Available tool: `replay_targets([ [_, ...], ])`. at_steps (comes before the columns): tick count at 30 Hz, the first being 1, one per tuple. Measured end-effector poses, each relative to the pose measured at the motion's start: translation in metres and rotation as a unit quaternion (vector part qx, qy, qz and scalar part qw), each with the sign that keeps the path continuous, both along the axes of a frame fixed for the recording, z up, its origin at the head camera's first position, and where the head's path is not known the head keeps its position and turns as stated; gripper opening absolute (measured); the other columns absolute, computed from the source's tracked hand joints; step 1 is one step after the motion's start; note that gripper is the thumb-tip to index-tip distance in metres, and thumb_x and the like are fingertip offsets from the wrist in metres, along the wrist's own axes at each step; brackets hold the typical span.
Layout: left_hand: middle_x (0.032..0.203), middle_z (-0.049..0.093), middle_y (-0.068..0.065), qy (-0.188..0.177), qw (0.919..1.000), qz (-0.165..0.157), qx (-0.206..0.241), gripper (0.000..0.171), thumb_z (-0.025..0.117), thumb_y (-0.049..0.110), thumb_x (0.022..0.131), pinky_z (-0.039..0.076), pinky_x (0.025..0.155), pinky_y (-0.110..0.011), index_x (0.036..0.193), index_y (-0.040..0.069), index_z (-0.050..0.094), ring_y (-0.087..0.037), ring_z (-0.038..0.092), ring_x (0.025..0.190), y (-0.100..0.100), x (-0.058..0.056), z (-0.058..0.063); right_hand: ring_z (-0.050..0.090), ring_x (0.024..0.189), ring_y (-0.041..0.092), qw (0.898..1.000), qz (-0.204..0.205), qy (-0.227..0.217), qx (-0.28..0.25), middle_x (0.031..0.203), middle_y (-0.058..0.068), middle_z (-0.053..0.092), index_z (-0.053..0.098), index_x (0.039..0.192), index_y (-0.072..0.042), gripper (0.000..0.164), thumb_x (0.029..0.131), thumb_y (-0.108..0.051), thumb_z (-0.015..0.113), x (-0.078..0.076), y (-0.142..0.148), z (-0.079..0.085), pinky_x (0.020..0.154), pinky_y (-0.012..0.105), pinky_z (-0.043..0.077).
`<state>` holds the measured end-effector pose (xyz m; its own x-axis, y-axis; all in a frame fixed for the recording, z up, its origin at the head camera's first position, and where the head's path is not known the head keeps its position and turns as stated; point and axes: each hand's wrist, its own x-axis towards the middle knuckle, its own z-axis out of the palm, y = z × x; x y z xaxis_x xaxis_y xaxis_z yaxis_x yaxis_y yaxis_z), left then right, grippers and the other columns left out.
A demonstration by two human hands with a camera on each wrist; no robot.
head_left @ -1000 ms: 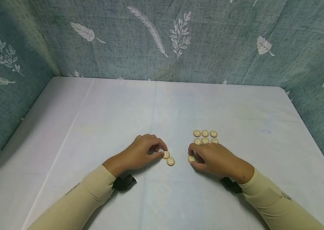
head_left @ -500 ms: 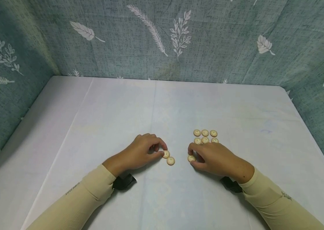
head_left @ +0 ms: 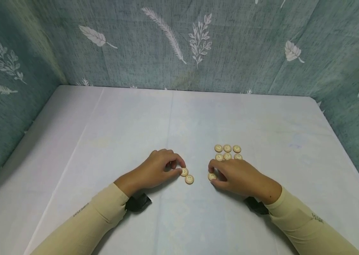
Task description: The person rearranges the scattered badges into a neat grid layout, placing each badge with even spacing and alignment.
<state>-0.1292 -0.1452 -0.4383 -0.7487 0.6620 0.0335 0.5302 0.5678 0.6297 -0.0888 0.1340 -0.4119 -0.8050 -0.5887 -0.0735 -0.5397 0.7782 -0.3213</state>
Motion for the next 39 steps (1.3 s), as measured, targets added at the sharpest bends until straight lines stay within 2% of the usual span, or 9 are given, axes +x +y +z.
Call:
replay_targets([
  [6,0.082,0.053,0.014,0.004,1.0,0.004,0.003,0.01,0.071,0.026,0.093,0.031,0.082,-0.035,0.102,0.029,0.07,-0.007,0.047,0.08,0.0003,-0.0001,-0.0008,0.04,0.056,-0.003,1.0,-0.004,0.013,-0.005,0.062,-0.015,0.044,0.061,0.098,-0.022,0.012,0.091,-0.025,0.07,0.0005,0.0006,-0.0017,0.053,0.02,0.036],
  [12,0.082,0.054,0.015,-0.005,1.0,0.001,-0.002,0.01,0.071,0.026,0.094,0.031,0.083,-0.035,0.103,0.029,0.07,-0.006,0.048,0.081,0.0005,0.0004,-0.0024,0.039,0.056,-0.002,1.0,-0.003,-0.003,0.003,0.063,-0.014,0.044,0.061,0.1,-0.021,0.013,0.091,-0.025,0.07,0.0016,0.0004,-0.0017,0.053,0.02,0.035],
  [17,0.081,0.054,0.015,0.005,1.0,0.004,0.001,0.01,0.071,0.025,0.093,0.032,0.083,-0.035,0.103,0.029,0.07,-0.006,0.048,0.08,0.0003,-0.0012,-0.0006,0.04,0.055,-0.002,1.0,-0.002,0.007,-0.003,0.063,-0.013,0.045,0.061,0.099,-0.021,0.013,0.091,-0.025,0.07,0.0003,0.0,-0.0001,0.053,0.02,0.035],
  [31,0.082,0.054,0.014,-0.003,1.0,0.005,0.001,0.01,0.07,0.025,0.094,0.031,0.084,-0.036,0.103,0.028,0.07,-0.006,0.048,0.08,-0.0004,0.0001,0.001,0.04,0.055,-0.002,1.0,-0.001,0.007,-0.004,0.063,-0.014,0.045,0.061,0.099,-0.021,0.013,0.091,-0.026,0.07,0.0005,-0.0011,-0.0004,0.052,0.02,0.035],
  [39,0.082,0.055,0.015,-0.004,1.0,0.003,0.002,0.009,0.07,0.025,0.094,0.031,0.083,-0.036,0.103,0.029,0.07,-0.006,0.049,0.08,0.0004,-0.0005,-0.0021,0.04,0.055,-0.002,1.0,-0.005,-0.002,0.003,0.062,-0.014,0.044,0.061,0.1,-0.021,0.013,0.092,-0.027,0.07,0.0014,-0.0002,-0.0012,0.052,0.02,0.035],
])
